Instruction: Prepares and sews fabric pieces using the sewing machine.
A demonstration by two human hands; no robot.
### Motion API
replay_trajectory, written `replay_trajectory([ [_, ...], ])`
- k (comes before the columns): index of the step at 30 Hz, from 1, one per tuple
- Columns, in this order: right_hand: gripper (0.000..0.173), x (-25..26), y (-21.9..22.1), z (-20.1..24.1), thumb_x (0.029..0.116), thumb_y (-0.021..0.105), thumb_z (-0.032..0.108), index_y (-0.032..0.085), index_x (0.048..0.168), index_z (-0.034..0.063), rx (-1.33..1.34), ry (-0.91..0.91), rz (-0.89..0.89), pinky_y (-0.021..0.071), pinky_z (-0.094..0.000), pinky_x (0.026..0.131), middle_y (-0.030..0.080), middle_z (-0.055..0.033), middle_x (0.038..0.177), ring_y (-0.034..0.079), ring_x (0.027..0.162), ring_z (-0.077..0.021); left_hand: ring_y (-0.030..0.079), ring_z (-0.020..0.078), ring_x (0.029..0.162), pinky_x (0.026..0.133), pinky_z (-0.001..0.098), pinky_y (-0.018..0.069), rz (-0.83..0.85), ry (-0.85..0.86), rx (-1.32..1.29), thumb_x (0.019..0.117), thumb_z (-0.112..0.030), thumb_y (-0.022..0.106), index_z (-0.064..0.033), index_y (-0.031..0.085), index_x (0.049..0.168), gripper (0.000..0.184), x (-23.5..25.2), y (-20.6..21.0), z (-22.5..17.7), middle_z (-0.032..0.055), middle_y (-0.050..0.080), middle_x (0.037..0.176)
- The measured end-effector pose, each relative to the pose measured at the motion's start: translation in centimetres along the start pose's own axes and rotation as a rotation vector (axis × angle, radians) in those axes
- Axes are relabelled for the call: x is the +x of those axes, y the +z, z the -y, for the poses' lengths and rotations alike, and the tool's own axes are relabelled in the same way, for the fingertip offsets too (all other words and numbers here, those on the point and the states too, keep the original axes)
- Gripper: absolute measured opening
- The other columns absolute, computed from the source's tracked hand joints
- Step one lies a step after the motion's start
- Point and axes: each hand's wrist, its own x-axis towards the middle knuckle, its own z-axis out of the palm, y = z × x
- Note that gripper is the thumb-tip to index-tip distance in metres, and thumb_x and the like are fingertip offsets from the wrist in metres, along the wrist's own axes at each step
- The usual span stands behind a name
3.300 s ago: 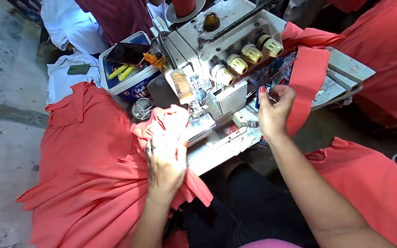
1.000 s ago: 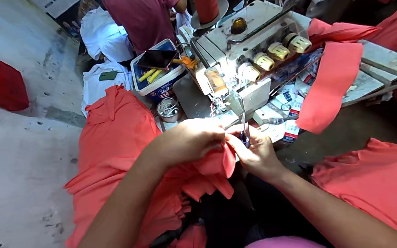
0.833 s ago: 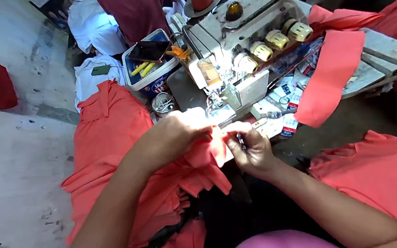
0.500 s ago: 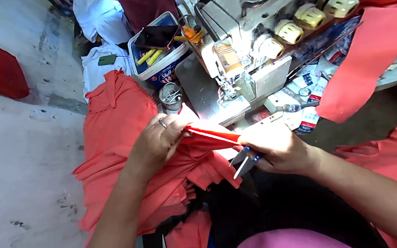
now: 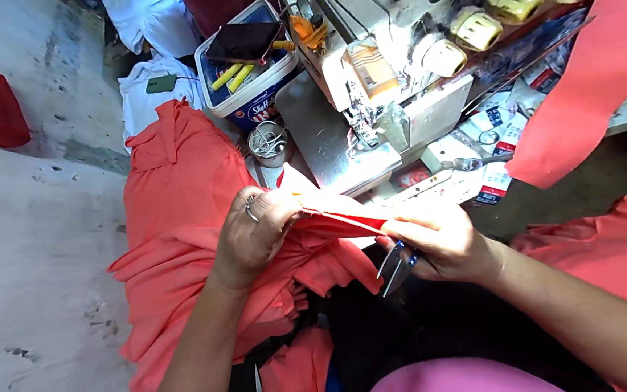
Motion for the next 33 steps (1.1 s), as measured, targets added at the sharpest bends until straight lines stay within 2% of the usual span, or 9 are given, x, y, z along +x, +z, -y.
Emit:
replay_trajectory([
  [5, 0.025, -0.2, 0.2, 0.0, 0.102, 0.05, 0.015, 0.067, 0.089, 0.0025, -0.008, 0.019, -0.008, 0.0422, -0.022, 0.059, 0.06, -0.0085, 0.07, 0.055, 0.064, -0.0133, 0.067, 0.0194, 0.097, 0.09, 0.0275, 0.0496, 0.032, -0.08, 0.026, 0.1018, -0.013, 0.062, 0.0003, 0.064, 0.108, 0.015, 0.0, 0.2, -0.5, 0.0148, 0.072, 0.102],
  [8, 0.025, -0.2, 0.4, 0.0, 0.1018, 0.051, 0.015, 0.068, 0.089, 0.0021, 0.001, 0.033, -0.017, 0.0443, -0.0206, 0.061, 0.062, -0.0091, 0.073, 0.058, 0.068, -0.0126, 0.07, 0.0221, 0.101, 0.093, 0.0299, 0.0519, 0.113, -0.162, -0.025, 0.0995, -0.012, 0.064, 0.003, 0.073, 0.105, 0.018, 0.3, 0.1, -0.5, 0.0187, 0.074, 0.103],
  [12, 0.023, -0.2, 0.5, -0.2, 0.0981, 0.054, 0.013, 0.071, 0.088, 0.0011, 0.033, 0.07, -0.034, 0.0458, -0.0174, 0.066, 0.065, -0.0112, 0.08, 0.06, 0.075, -0.0107, 0.065, 0.0142, 0.097, 0.089, 0.0201, 0.0499, 0.241, -0.263, -0.117, 0.0959, -0.01, 0.064, 0.0019, 0.076, 0.099, 0.017, 1.2, -0.1, -0.3, 0.0143, 0.068, 0.099],
  [14, 0.023, -0.1, 0.5, -0.2, 0.0985, 0.054, 0.013, 0.071, 0.088, 0.0012, 0.051, 0.106, -0.036, 0.0459, -0.0156, 0.069, 0.064, -0.0113, 0.085, 0.059, 0.078, -0.0094, 0.064, 0.0124, 0.097, 0.088, 0.0182, 0.0496, 0.295, -0.272, -0.14, 0.0957, -0.011, 0.063, 0.0019, 0.075, 0.097, 0.017, 1.5, -0.2, 0.0, 0.0133, 0.067, 0.101],
  [19, 0.02, -0.1, 0.4, -0.3, 0.0955, 0.057, 0.011, 0.073, 0.089, -0.0004, 0.121, 0.174, -0.046, 0.0479, -0.0133, 0.074, 0.065, -0.0146, 0.097, 0.06, 0.084, -0.0078, 0.069, 0.0149, 0.096, 0.087, 0.0249, 0.053, 0.37, -0.252, -0.15, 0.0963, -0.012, 0.059, -0.0011, 0.074, 0.093, 0.019, 2.0, -0.2, 0.6, 0.0115, 0.072, 0.098],
  [22, 0.02, 0.0, 0.5, -0.4, 0.0952, 0.058, 0.011, 0.072, 0.089, -0.0007, 0.124, 0.181, -0.052, 0.0477, -0.0132, 0.073, 0.066, -0.0142, 0.097, 0.06, 0.083, -0.0076, 0.069, 0.0136, 0.093, 0.085, 0.0235, 0.0531, 0.365, -0.252, -0.156, 0.0939, -0.01, 0.06, -0.0007, 0.074, 0.091, 0.017, 2.1, -0.1, 0.8, 0.0109, 0.073, 0.094],
  [26, 0.02, 0.0, 0.6, -0.5, 0.0943, 0.057, 0.01, 0.072, 0.088, -0.0012, 0.136, 0.185, -0.058, 0.0491, -0.0149, 0.075, 0.066, -0.0144, 0.096, 0.062, 0.086, -0.0092, 0.07, 0.0115, 0.095, 0.087, 0.0219, 0.0525, 0.363, -0.25, -0.187, 0.0937, -0.008, 0.061, -0.002, 0.075, 0.094, 0.016, 2.2, 0.0, 0.8, 0.0094, 0.074, 0.095],
  [29, 0.02, 0.0, 0.6, -0.4, 0.093, 0.056, 0.009, 0.073, 0.088, -0.0014, 0.144, 0.194, -0.053, 0.0496, -0.0152, 0.076, 0.068, -0.0146, 0.096, 0.063, 0.087, -0.0093, 0.069, 0.0121, 0.091, 0.083, 0.0219, 0.0515, 0.352, -0.25, -0.184, 0.0922, -0.008, 0.062, -0.0015, 0.077, 0.095, 0.016, 2.2, 0.0, 0.9, 0.0102, 0.074, 0.093],
  [33, 0.018, 0.1, 0.7, -0.4, 0.0918, 0.058, 0.008, 0.072, 0.085, -0.0021, 0.154, 0.205, -0.062, 0.051, -0.0161, 0.076, 0.069, -0.0157, 0.097, 0.064, 0.086, -0.0097, 0.069, 0.0115, 0.096, 0.088, 0.0233, 0.052, 0.387, -0.272, -0.224, 0.0922, -0.008, 0.062, -0.002, 0.077, 0.097, 0.016, 2.5, -0.1, 1.1, 0.009, 0.075, 0.097],
])
